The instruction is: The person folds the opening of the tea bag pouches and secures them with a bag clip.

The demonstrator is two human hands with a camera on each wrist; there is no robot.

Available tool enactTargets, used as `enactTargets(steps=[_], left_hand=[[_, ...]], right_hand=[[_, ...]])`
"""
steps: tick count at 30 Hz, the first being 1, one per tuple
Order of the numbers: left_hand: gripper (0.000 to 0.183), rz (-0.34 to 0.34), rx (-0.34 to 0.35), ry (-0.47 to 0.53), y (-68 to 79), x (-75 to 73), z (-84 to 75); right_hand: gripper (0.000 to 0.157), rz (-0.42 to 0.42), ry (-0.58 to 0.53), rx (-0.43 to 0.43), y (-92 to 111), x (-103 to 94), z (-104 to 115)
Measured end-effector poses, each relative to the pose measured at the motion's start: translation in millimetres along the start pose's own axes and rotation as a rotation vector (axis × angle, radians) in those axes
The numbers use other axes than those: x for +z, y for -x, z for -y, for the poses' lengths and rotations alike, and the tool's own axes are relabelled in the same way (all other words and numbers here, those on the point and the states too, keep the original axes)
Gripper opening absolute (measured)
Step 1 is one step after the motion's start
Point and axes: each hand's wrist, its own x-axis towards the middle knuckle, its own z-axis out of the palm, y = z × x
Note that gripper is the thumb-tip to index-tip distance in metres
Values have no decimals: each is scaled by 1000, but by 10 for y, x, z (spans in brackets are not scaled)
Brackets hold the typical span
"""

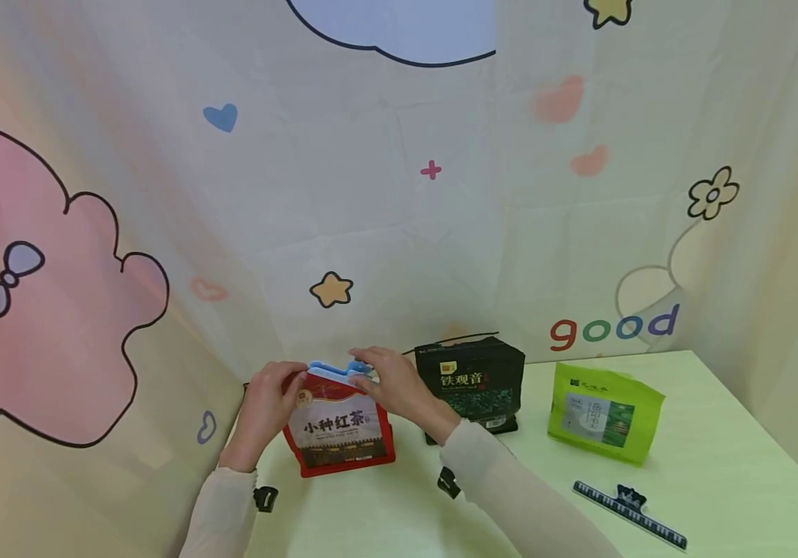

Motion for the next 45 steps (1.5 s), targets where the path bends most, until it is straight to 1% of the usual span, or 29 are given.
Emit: enactTargets(steps=[3, 6, 11, 15, 20, 22, 24, 27, 33, 39, 42, 45], left_hand=[[25, -4, 10, 13, 2, 8, 2], [29, -22, 37, 22, -3, 26, 4], [35, -84, 83, 15, -2, 45, -37], [35, -145, 109, 23, 9, 39, -125], [31, -233, 197, 40, 35, 26, -290], [31, -257, 228, 52, 55, 33, -355], [31, -272, 243, 61, 82, 51, -415], [33, -275, 237, 76, 135, 85, -509], [38, -246, 211, 96, 241, 150, -725], [43, -249, 237, 99, 300, 223, -882], [43, -251, 263, 99, 325, 281, -938], [42, -241, 276, 99, 343, 350, -1008]], right_hand=[[51, -14, -7, -5, 47, -39, 3], [50, -39, -12, -29, 100, -77, 4], [48, -91, -12, -90, 204, -144, -13], [46, -122, -22, -120, 297, -219, -13], [45, -144, -16, -144, 412, -311, -4], [44, -156, -5, -157, 461, -348, -1], [43, -171, 5, -169, 517, -386, -1], [43, -191, 18, -184, 609, -447, -10], [43, -214, 37, -193, 793, -551, -53], [41, -212, 64, -182, 946, -625, -109], [40, -210, 97, -197, 1012, -674, -132], [41, -227, 132, -217, 1082, -743, -163]])
